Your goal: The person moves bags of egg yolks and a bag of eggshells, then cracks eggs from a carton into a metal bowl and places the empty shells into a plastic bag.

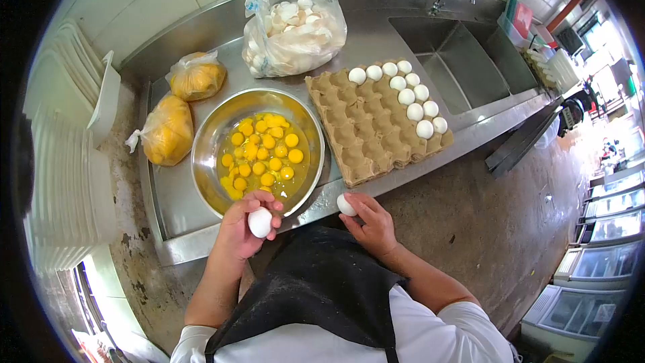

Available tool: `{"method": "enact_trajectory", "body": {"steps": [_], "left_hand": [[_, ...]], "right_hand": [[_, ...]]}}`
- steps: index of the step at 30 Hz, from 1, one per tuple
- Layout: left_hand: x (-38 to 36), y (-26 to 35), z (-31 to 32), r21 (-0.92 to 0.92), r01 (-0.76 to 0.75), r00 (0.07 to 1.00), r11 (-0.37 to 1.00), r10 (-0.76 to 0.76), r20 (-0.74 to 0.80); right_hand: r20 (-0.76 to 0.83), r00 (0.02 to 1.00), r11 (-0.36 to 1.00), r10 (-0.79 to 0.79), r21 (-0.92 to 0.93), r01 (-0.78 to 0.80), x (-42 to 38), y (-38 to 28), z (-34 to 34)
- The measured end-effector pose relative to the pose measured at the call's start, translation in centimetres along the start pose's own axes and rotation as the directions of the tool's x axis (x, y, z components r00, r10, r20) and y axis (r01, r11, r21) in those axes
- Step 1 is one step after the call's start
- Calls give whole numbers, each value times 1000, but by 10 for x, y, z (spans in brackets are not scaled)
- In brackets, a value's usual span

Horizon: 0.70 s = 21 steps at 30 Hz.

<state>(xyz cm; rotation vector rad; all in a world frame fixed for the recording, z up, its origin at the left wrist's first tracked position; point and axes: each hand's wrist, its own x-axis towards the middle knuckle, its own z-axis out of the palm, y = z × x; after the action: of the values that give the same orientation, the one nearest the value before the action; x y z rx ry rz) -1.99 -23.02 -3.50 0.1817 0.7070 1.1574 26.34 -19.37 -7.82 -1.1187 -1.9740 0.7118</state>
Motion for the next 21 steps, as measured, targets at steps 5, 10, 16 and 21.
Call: {"method": "enact_trajectory", "body": {"steps": [5, 10, 16, 21], "left_hand": [[-11, 20, 10, 274, -59, 991, 960, 89, -99], [-11, 31, 13, 318, -125, 986, 940, 153, -63], [0, 21, 22, 836, -288, 946, 468, 275, 172], [16, 32, 36, 890, -451, 817, 69, 433, 380]], "right_hand": [[-43, 996, 991, -76, -110, 71, -13, 1, 12], [-27, 997, 974, -78, -217, 70, -15, 13, 19], [-22, 950, 813, 310, 524, -253, 13, -33, 37], [466, 788, 391, 403, 691, -609, 70, -76, 39]]}}
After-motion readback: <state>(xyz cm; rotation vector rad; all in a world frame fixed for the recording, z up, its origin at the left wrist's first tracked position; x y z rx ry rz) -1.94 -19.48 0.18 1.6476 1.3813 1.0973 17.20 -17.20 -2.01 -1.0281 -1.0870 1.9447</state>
